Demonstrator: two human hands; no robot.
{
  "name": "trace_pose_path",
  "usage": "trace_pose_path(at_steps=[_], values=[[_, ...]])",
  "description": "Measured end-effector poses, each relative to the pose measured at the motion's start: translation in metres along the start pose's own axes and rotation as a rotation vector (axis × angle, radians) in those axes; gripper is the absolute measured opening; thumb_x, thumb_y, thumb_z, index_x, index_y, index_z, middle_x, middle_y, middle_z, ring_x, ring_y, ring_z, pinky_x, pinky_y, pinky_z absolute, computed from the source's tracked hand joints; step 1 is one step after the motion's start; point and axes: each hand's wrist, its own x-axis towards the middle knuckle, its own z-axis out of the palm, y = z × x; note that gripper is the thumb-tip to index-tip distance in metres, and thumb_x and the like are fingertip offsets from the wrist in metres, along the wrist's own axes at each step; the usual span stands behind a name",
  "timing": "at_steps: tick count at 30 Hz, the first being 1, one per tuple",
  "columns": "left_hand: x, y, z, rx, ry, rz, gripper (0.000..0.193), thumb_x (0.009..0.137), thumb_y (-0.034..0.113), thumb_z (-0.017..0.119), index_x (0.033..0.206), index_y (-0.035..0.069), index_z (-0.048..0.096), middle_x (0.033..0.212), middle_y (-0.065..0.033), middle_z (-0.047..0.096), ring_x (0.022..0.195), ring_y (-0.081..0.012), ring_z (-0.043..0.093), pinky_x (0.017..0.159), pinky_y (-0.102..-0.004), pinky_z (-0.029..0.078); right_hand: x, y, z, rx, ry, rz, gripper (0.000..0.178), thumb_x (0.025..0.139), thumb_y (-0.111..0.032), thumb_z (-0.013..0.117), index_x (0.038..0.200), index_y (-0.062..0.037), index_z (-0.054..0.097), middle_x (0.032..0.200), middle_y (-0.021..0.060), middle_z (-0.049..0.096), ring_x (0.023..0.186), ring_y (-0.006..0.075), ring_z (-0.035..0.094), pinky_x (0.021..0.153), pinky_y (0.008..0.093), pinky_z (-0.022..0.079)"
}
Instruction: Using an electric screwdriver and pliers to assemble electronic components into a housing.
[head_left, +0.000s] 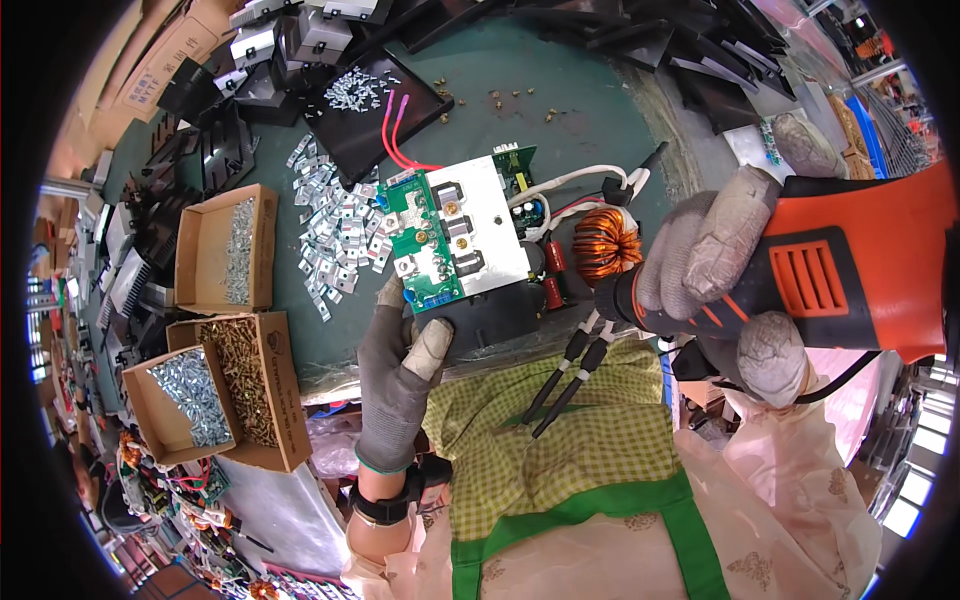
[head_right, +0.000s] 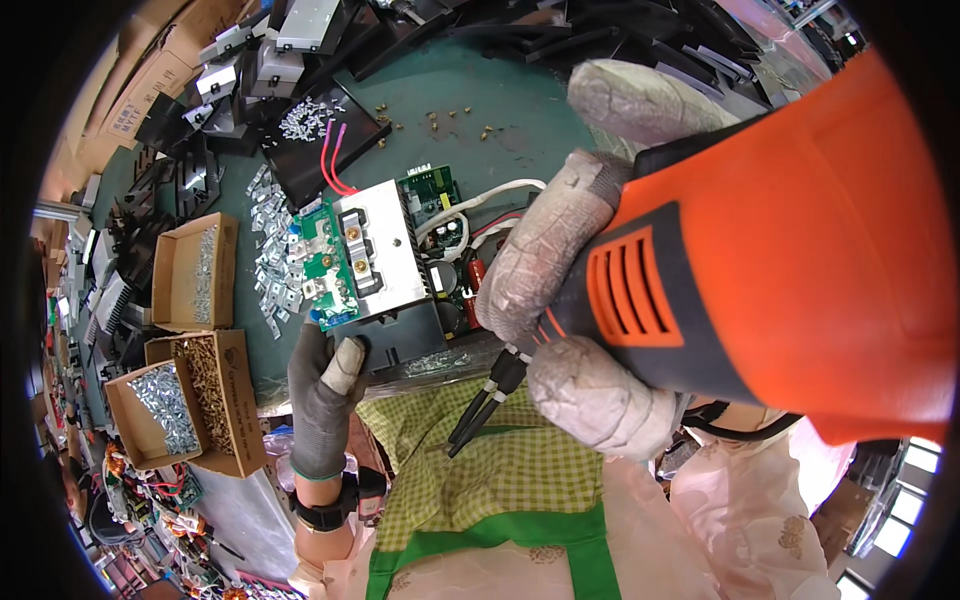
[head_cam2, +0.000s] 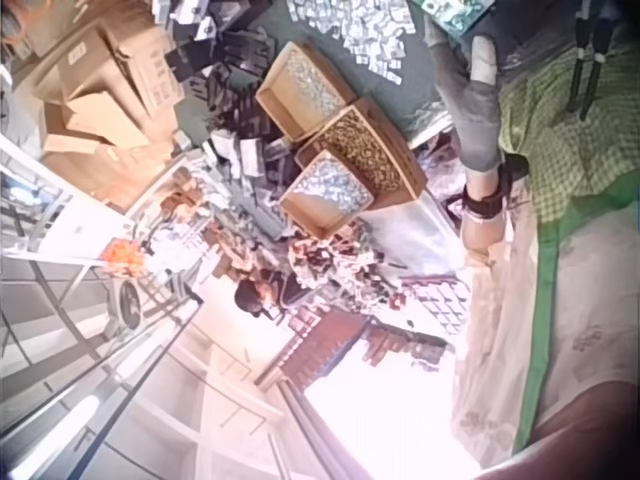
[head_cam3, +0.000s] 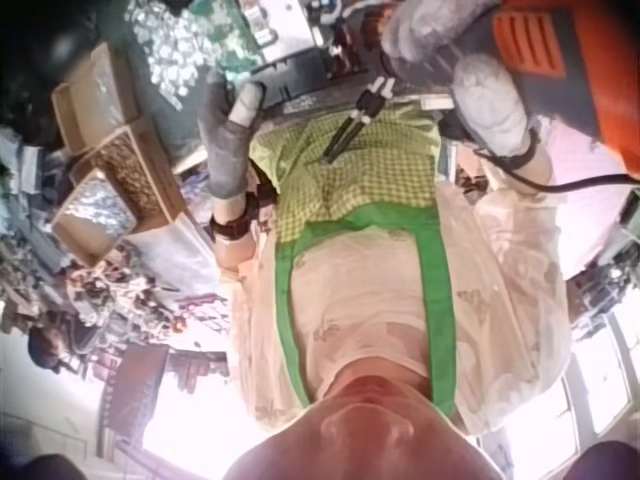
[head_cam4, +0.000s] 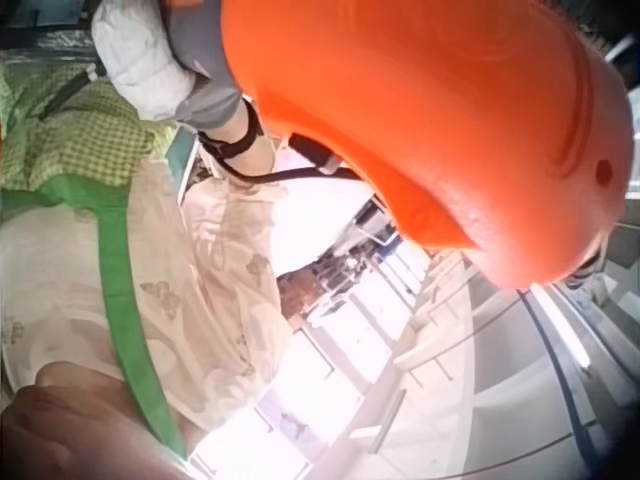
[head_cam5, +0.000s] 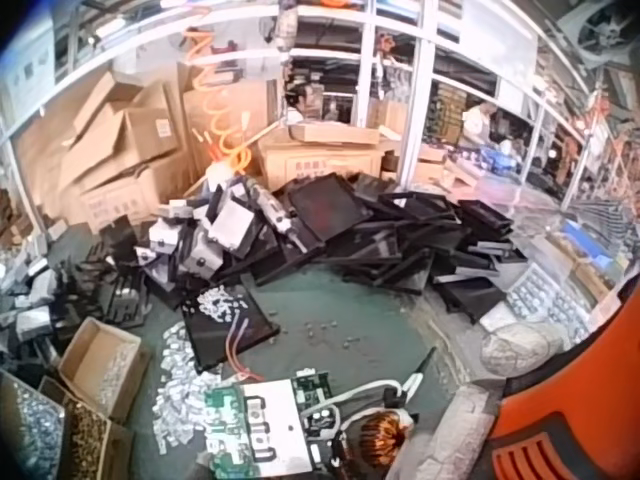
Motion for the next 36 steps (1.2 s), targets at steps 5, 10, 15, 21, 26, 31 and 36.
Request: trace_pose_path(at_steps=[5,10,15,21,26,31,36], values=[[0.001,-0.006,-0.002,0.004,0.01,-0.001,0.073,0.084,0.025,0.067,0.139,-0.003,0.029,0.098,-0.0019,0.059,0.073,-0.0025,0.049,0.059,-0.0158,0.037,-0.006,0.0,-0.004,-0.015,-0.049,-0.014,0.059,0.075,-0.028,0.077,0.114,-0.0053,0.039,0.079,0.0063,0.053,0.063,0.0159,0.054,0.058,0.0315,0.049],[0.003,-0.011,0.0,-0.083,0.023,0.089,0.07,0.084,0.022,0.066,0.138,-0.005,0.031,0.091,0.0006,0.06,0.064,0.0001,0.044,0.053,-0.0149,0.033,-0.006,0.006,-0.007,-0.016,-0.145,-0.057,0.071,0.077,-0.025,0.075,0.13,-0.0093,0.029,0.083,0.0067,0.053,0.059,0.016,0.052,0.054,0.0316,0.048],[0.005,-0.014,0.002,-0.121,0.016,0.165,0.069,0.084,0.019,0.065,0.138,-0.006,0.031,0.089,0.0019,0.059,0.067,0.0001,0.042,0.059,-0.0149,0.035,0.0,0.017,-0.007,0.063,-0.328,-0.187,0.078,0.079,-0.024,0.073,0.138,-0.0105,0.024,0.084,0.0058,0.052,0.058,0.0156,0.051,0.053,0.0312,0.046],[0.003,-0.015,-0.003,-0.022,-0.013,0.204,0.063,0.087,0.018,0.062,0.138,-0.005,0.032,0.087,0.0019,0.054,0.065,-0.0022,0.041,0.059,-0.0167,0.037,0.005,0.017,0.009,-0.019,-0.218,-0.109,0.045,0.079,-0.037,0.069,0.097,-0.0073,0.041,0.069,0.0018,0.046,0.059,0.0113,0.045,0.054,0.024,0.038],[-0.028,-0.014,-0.019,-0.419,0.087,0.056,0.067,0.093,0.05,0.044,0.132,-0.005,0.039,0.088,-0.0059,0.056,0.064,-0.0086,0.046,0.053,-0.0192,0.035,0.005,-0.028,0.008,0.179,-0.272,-0.316,0.037,0.078,-0.034,0.068,0.085,-0.0074,0.044,0.064,-0.0001,0.044,0.059,0.0101,0.043,0.054,0.021,0.037],[-0.052,-0.016,-0.024,-0.843,-0.095,-0.019,0.071,0.092,0.056,0.039,0.129,-0.004,0.042,0.116,-0.0202,0.055,0.101,-0.0267,0.057,0.08,-0.0348,0.05,0.01,-0.042,0.025,0.231,-0.484,-0.275,0.033,0.078,-0.031,0.068,0.084,-0.0076,0.046,0.065,0.0012,0.047,0.06,0.0113,0.046,0.054,0.0216,0.04],[-0.057,-0.012,-0.029,-0.842,-0.171,-0.011,0.078,0.088,0.061,0.041,0.132,-0.004,0.04,0.126,-0.023,0.051,0.11,-0.0306,0.055,0.092,-0.0409,0.048,0.015,-0.033,0.047,0.22,-0.544,-0.211,0.029,0.079,-0.027,0.068,0.083,-0.0077,0.047,0.066,0.0025,0.049,0.06,0.0125,0.049,0.054,0.0221,0.042]])
